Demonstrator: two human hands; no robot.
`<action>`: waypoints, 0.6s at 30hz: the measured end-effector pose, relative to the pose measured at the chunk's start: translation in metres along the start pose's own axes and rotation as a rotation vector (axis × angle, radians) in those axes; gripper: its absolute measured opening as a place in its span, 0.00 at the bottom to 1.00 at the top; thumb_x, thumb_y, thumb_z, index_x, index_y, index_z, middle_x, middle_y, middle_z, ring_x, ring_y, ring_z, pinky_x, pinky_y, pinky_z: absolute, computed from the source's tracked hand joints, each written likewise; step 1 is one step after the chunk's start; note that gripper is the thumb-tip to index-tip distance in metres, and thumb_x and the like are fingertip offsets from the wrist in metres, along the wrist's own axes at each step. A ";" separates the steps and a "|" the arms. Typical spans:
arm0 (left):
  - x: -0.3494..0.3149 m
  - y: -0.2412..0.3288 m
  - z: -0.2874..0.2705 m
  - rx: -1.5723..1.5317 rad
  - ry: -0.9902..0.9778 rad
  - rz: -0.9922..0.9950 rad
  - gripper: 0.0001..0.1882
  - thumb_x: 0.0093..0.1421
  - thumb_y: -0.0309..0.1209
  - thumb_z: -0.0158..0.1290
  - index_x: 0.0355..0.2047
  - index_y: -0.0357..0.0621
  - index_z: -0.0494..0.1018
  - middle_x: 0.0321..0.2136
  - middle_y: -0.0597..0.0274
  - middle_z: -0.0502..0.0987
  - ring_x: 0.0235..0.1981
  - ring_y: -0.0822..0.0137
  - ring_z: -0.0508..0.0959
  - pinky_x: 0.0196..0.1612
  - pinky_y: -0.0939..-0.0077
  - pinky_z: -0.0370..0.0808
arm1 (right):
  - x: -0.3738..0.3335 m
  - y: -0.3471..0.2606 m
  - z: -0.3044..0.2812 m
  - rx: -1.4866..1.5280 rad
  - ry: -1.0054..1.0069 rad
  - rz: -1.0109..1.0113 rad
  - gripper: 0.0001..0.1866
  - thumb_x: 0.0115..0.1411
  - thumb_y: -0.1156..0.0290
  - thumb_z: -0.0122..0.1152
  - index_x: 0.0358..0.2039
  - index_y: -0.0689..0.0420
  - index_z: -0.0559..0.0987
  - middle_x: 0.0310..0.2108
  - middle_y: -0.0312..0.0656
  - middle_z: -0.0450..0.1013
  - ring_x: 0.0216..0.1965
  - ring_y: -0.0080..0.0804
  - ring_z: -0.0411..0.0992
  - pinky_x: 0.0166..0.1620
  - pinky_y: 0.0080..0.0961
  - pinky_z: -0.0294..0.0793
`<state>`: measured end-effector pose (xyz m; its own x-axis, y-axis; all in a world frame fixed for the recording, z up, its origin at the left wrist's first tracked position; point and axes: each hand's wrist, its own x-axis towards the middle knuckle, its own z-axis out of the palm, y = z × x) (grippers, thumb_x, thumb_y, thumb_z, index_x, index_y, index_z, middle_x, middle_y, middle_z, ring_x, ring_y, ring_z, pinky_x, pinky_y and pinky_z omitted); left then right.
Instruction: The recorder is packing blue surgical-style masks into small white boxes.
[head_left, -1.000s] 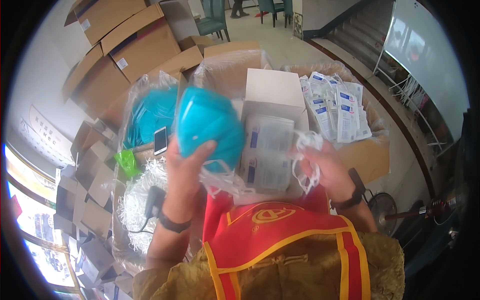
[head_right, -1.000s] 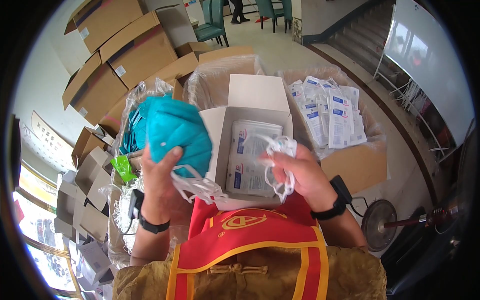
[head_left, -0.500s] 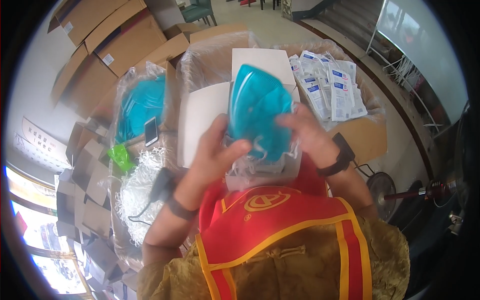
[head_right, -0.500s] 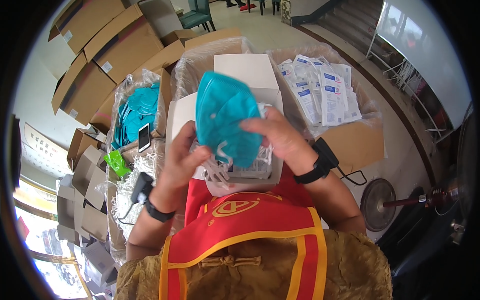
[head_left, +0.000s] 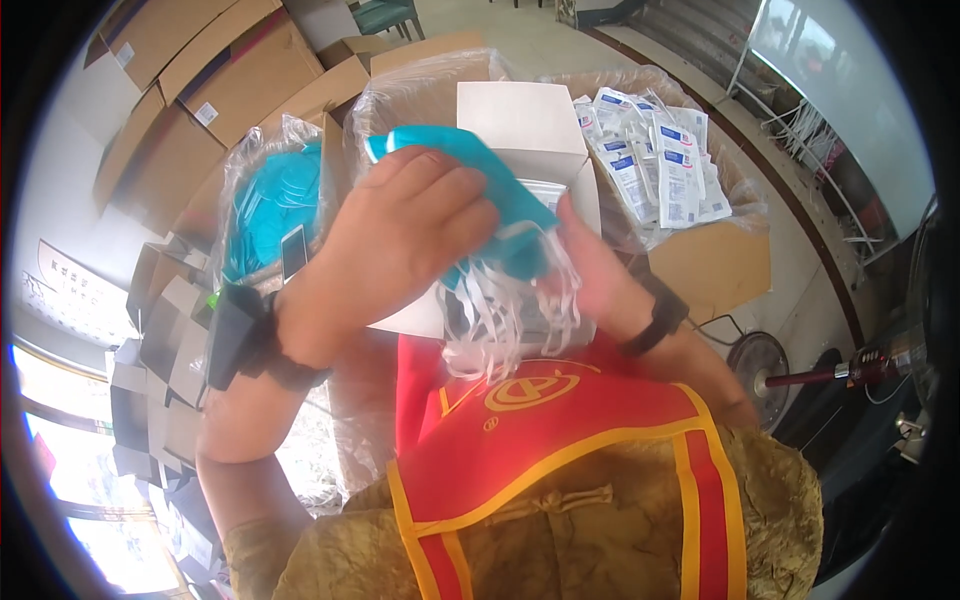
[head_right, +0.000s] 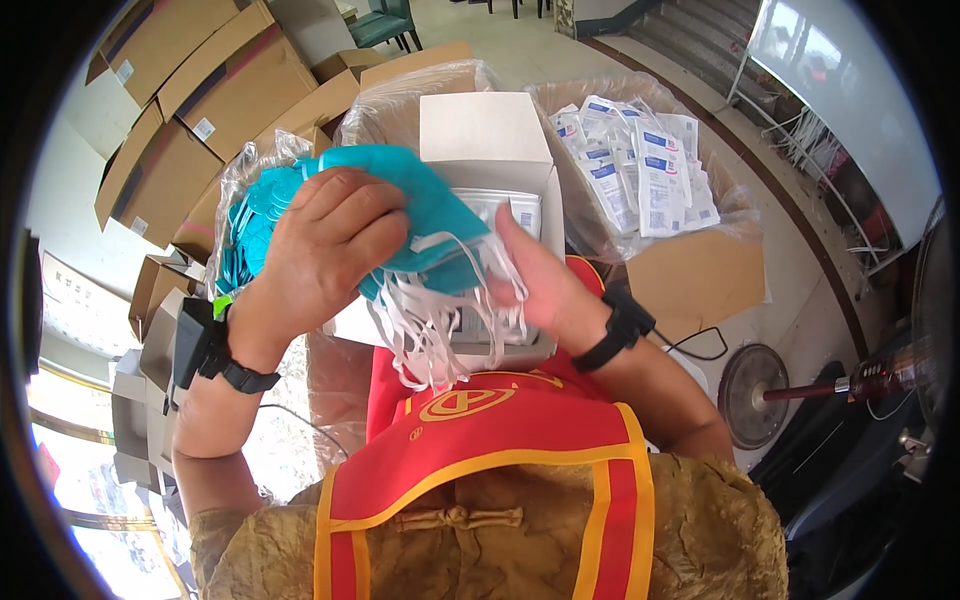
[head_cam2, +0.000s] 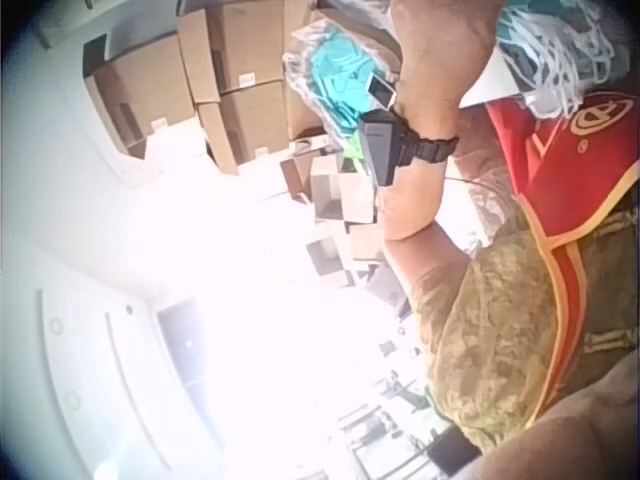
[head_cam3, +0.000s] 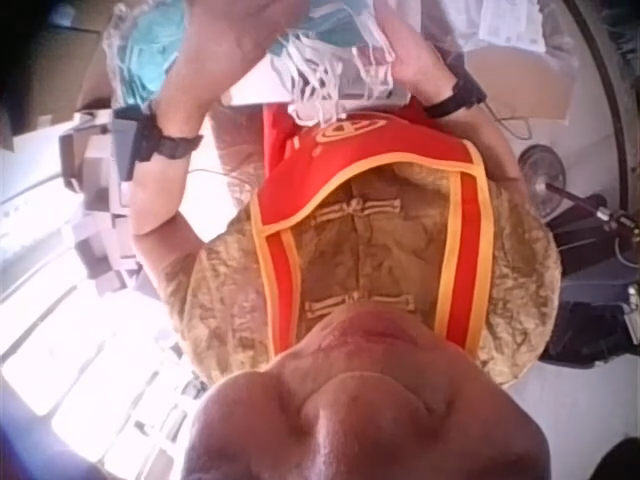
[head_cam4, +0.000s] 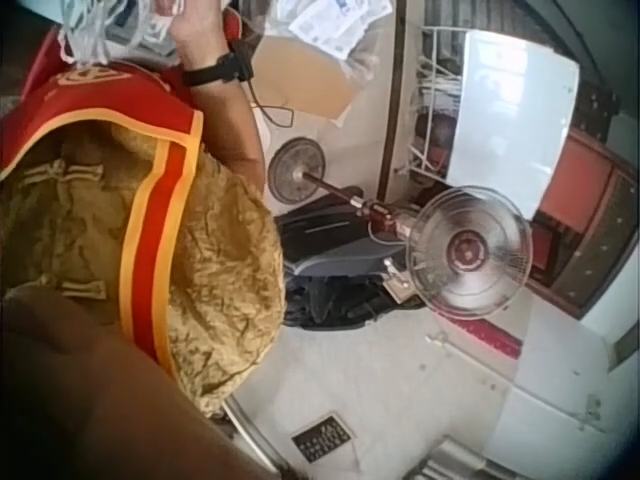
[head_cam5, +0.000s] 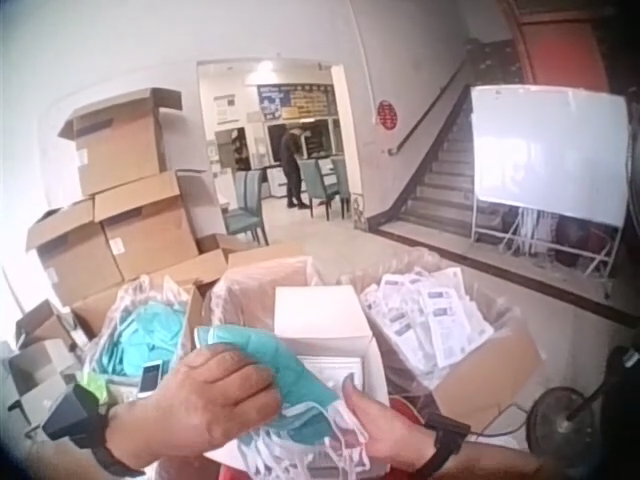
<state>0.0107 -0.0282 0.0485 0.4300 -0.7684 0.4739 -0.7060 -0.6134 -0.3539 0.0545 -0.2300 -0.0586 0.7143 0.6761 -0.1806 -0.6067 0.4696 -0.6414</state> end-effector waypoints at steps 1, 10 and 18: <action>-0.001 -0.002 -0.001 0.002 -0.002 -0.007 0.12 0.44 0.26 0.54 0.32 0.44 0.71 0.37 0.60 0.73 0.41 0.59 0.73 0.48 0.67 0.69 | -0.004 0.008 0.001 0.021 0.091 0.004 0.33 0.67 0.43 0.39 0.56 0.60 0.67 0.49 0.44 0.73 0.40 0.30 0.77 0.35 0.20 0.79; -0.020 -0.002 0.007 0.055 -0.143 -0.185 0.15 0.39 0.19 0.54 0.30 0.43 0.67 0.28 0.58 0.67 0.34 0.56 0.72 0.38 0.65 0.70 | -0.037 0.001 0.012 -0.636 -0.380 0.194 0.23 0.60 0.55 0.62 0.46 0.61 0.75 0.30 0.33 0.73 0.24 0.14 0.66 0.27 0.14 0.65; -0.035 0.015 0.016 -0.094 -0.218 -0.489 0.20 0.34 0.16 0.55 0.30 0.41 0.66 0.30 0.56 0.70 0.34 0.51 0.74 0.32 0.64 0.73 | -0.039 -0.026 -0.008 -0.965 -0.234 0.135 0.19 0.61 0.60 0.61 0.45 0.62 0.78 0.33 0.35 0.76 0.33 0.18 0.72 0.38 0.17 0.71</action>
<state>-0.0063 -0.0137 0.0135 0.8205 -0.4237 0.3838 -0.4375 -0.8975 -0.0555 0.0450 -0.2729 -0.0411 0.5104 0.8334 -0.2118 -0.0609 -0.2106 -0.9757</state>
